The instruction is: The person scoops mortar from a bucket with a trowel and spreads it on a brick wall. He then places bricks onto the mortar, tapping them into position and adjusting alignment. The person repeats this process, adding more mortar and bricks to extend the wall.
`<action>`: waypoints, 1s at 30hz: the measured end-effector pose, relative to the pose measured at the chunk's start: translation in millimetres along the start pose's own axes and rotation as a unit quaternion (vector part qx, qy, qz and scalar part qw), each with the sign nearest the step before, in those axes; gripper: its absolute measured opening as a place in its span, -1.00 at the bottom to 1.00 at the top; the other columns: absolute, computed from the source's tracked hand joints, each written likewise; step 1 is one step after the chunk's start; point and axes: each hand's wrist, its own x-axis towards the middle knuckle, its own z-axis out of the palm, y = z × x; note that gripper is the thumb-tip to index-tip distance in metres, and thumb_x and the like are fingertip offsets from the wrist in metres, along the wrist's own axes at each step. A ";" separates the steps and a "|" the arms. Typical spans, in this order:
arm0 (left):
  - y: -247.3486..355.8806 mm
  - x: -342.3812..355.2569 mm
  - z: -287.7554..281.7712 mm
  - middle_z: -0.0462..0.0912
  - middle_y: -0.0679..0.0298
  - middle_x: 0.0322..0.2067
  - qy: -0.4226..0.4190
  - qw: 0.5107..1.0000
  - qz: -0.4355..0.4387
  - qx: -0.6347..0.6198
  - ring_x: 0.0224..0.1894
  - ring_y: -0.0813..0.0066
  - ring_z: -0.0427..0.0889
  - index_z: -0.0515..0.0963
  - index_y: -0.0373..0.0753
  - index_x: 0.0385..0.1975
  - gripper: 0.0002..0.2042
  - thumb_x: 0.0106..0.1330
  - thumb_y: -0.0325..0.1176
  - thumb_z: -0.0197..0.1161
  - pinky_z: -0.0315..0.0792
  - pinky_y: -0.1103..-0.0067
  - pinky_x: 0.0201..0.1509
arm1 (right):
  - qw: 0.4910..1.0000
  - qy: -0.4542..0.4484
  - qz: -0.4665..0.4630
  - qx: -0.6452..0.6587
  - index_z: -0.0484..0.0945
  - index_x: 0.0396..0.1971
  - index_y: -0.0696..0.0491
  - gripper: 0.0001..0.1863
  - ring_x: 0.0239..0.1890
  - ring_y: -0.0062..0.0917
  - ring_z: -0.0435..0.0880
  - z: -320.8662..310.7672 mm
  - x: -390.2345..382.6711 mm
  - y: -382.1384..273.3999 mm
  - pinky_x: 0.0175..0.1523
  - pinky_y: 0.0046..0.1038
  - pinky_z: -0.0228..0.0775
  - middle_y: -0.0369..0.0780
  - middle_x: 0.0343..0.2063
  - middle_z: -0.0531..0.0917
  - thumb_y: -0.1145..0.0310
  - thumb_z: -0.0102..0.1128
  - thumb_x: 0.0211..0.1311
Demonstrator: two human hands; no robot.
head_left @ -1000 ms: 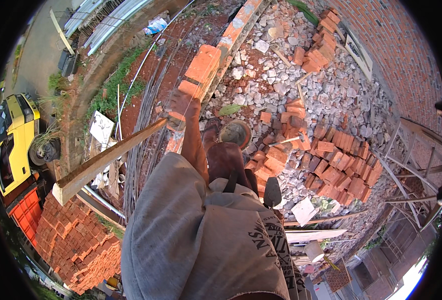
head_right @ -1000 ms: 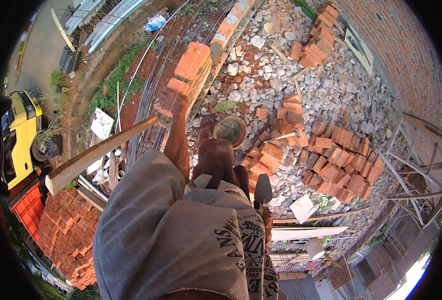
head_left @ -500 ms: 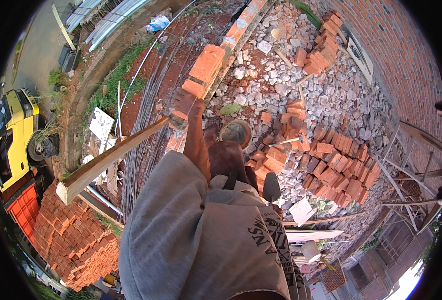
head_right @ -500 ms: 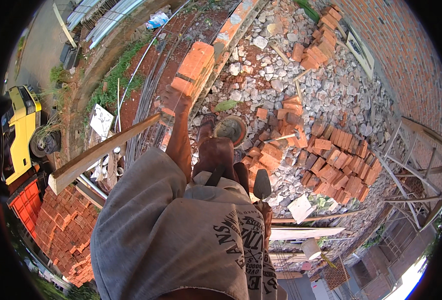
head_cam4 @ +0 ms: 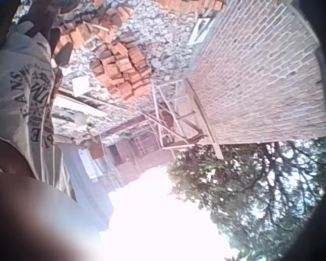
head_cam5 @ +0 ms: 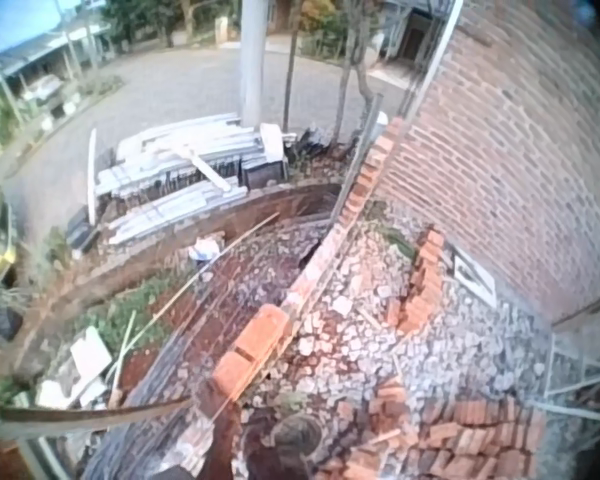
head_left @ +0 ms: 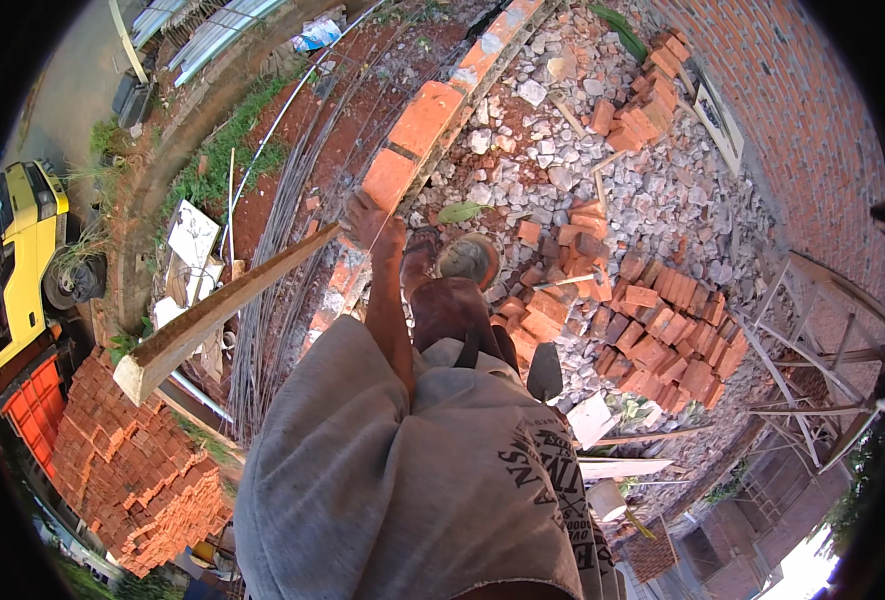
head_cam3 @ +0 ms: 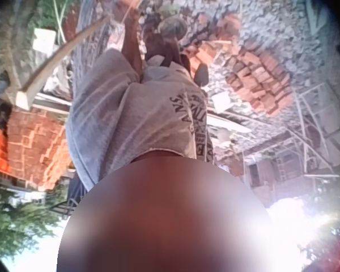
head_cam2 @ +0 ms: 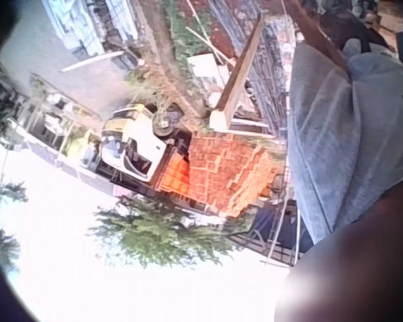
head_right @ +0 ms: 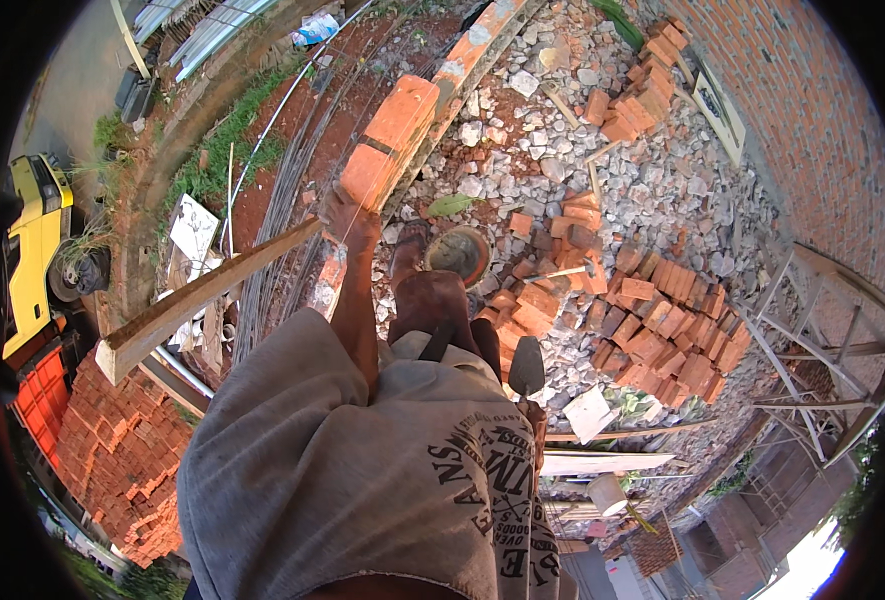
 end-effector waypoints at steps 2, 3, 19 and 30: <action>-1.8 1.6 4.5 0.27 -0.15 0.19 -0.023 0.999 -0.007 -0.023 0.26 -0.20 0.26 0.13 -0.44 0.30 -0.10 -0.11 -0.31 0.42 0.15 0.00 0.33 | 1.000 0.002 -0.003 -0.004 0.57 -0.35 0.27 -0.66 -0.46 -0.37 0.58 0.6 -1.8 -3.4 -0.31 -0.29 0.42 -0.03 -0.50 0.63 0.26 0.30 0.03; -2.4 2.3 6.6 0.26 -0.15 0.19 -0.044 0.998 -0.017 -0.044 0.26 -0.21 0.25 0.12 -0.45 0.31 -0.13 -0.08 -0.34 0.36 0.13 -0.03 0.33 | 1.000 0.001 -0.006 -0.005 0.58 -0.35 0.27 -0.66 -0.46 -0.37 0.58 0.5 -2.3 -4.9 -0.31 -0.29 0.42 -0.03 -0.50 0.63 0.26 0.30 0.03; 66.8 -73.4 -5.6 0.17 -0.22 0.28 -0.159 0.948 0.271 0.043 0.34 -0.16 0.16 0.24 -0.52 0.21 -0.27 0.00 -0.30 0.29 0.10 0.02 0.33 | 0.996 -0.003 -0.092 -0.013 0.58 -0.34 0.27 -0.65 -0.47 -0.40 0.56 19.3 7.9 -9.8 -0.32 -0.30 0.41 -0.04 -0.50 0.63 0.26 0.28 0.02; -26.5 -90.3 38.7 0.66 0.05 -0.40 -0.432 0.800 0.412 0.053 -0.29 0.09 0.65 0.63 -0.24 -0.49 -0.84 -0.05 -0.33 0.29 0.50 0.27 -0.09 | 0.994 -0.047 -0.064 -0.073 0.57 -0.31 0.29 -0.66 -0.53 -0.42 0.58 39.9 11.5 -86.5 -0.41 -0.27 0.41 -0.11 -0.58 0.59 0.30 0.21 0.02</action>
